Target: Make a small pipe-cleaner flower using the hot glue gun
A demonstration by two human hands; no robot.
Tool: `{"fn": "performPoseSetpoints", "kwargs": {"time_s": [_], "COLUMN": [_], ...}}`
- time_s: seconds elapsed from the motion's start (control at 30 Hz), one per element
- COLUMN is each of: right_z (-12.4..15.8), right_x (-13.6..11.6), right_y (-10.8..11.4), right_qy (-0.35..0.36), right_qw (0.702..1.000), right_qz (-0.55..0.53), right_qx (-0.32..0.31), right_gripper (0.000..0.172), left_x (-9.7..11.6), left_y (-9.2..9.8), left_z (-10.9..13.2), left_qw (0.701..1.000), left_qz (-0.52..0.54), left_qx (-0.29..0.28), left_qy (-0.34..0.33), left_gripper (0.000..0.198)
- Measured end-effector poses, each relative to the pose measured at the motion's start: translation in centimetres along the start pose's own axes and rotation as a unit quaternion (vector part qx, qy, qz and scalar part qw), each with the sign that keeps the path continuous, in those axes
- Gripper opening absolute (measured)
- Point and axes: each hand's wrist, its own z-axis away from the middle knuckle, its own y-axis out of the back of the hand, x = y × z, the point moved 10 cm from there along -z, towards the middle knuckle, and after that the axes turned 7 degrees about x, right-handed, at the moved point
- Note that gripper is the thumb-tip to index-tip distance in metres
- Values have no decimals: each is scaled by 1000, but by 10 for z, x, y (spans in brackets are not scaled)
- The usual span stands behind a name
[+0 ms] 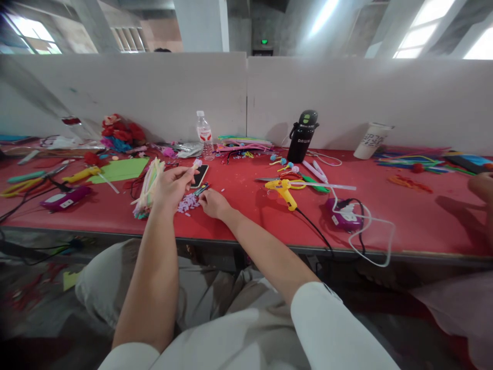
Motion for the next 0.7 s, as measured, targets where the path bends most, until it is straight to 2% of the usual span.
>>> {"fn": "performPoseSetpoints", "kwargs": {"time_s": [0.17,0.4,0.47,0.6,0.7], "right_z": [2,4,3,4,4], "right_x": [-7,-19,-17,0,2], "right_y": [0,-2,3,11,13], "right_qy": [5,47,35,-42,-46], "right_qw": [1000,996,998,995,992], "right_qz": [29,77,43,-75,-103], "right_qx": [-4,-9,14,45,55], "right_gripper": [9,6,6,11,8], "left_x": [0,-7,-10,-12,-11], "left_y": [-2,-4,-5,-8,-11], "left_z": [0,-4,-4,-4,-4], "left_qw": [1000,1000,1000,1000,999], "left_qz": [-2,3,3,-16,-25], "left_qx": [-10,-16,-14,-15,-18], "left_qy": [-6,-6,-2,0,-10], "left_gripper": [24,23,23,23,22]}}
